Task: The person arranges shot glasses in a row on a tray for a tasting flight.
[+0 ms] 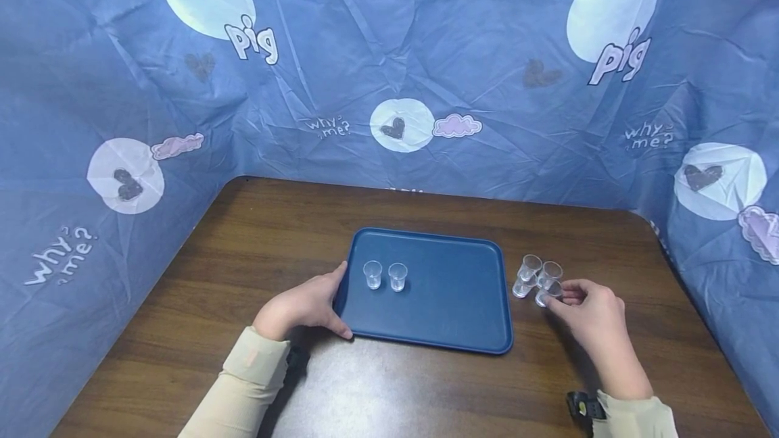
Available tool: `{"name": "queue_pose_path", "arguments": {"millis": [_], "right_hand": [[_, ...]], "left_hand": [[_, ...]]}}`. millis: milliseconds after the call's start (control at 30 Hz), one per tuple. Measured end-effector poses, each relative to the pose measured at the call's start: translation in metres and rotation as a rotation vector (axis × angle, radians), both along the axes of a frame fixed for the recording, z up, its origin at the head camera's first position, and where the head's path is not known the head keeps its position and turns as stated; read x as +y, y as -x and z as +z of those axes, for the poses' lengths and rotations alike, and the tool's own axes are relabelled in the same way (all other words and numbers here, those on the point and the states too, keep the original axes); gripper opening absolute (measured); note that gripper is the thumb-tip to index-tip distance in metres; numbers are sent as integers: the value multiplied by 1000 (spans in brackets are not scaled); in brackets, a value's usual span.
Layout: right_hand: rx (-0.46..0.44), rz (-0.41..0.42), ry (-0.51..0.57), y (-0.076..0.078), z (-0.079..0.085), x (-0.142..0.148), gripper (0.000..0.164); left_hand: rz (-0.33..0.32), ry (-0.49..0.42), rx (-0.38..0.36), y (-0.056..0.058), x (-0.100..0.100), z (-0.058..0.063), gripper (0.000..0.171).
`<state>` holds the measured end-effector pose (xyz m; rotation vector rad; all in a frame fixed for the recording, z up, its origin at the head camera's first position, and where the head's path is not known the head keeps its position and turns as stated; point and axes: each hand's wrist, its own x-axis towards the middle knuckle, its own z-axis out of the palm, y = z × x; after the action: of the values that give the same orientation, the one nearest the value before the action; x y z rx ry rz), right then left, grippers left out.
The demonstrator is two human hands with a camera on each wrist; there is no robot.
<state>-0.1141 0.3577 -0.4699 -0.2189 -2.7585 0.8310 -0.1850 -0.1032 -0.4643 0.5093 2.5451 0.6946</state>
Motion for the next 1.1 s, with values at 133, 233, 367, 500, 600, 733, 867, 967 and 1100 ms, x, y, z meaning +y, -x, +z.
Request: {"name": "queue_pose_path", "arguments": {"millis": [133,233,367,500,600,733,867,967,1100], "right_hand": [[-72,-8,-4,3,-2,0,47],[-102,-12,0,5,-2,0,49],[-118,-19,6,6,-3,-1,47],[-134,-28,17,7,-4,-3,45],[-121,-20,17,7,-5,-2,42],[-103,-12,11,7,-7,-1,39],[-118,-13,6,6,-6,-2,38],[-113,0,0,3,-4,-3,37],[-68,22,-5,-1,1,-3,36]], "left_hand": [[0,-4,0,-1,0,1,138],[-3,-7,-1,-1,0,2,137],[-4,-5,2,-1,-1,2,137],[-7,-3,8,-1,-1,2,137],[-8,-2,9,-1,-1,2,137],[-6,-1,10,-1,0,3,137],[-5,-4,8,-1,0,3,137],[-3,-4,4,-1,0,3,136],[-1,-4,1,-1,0,3,137]]}}
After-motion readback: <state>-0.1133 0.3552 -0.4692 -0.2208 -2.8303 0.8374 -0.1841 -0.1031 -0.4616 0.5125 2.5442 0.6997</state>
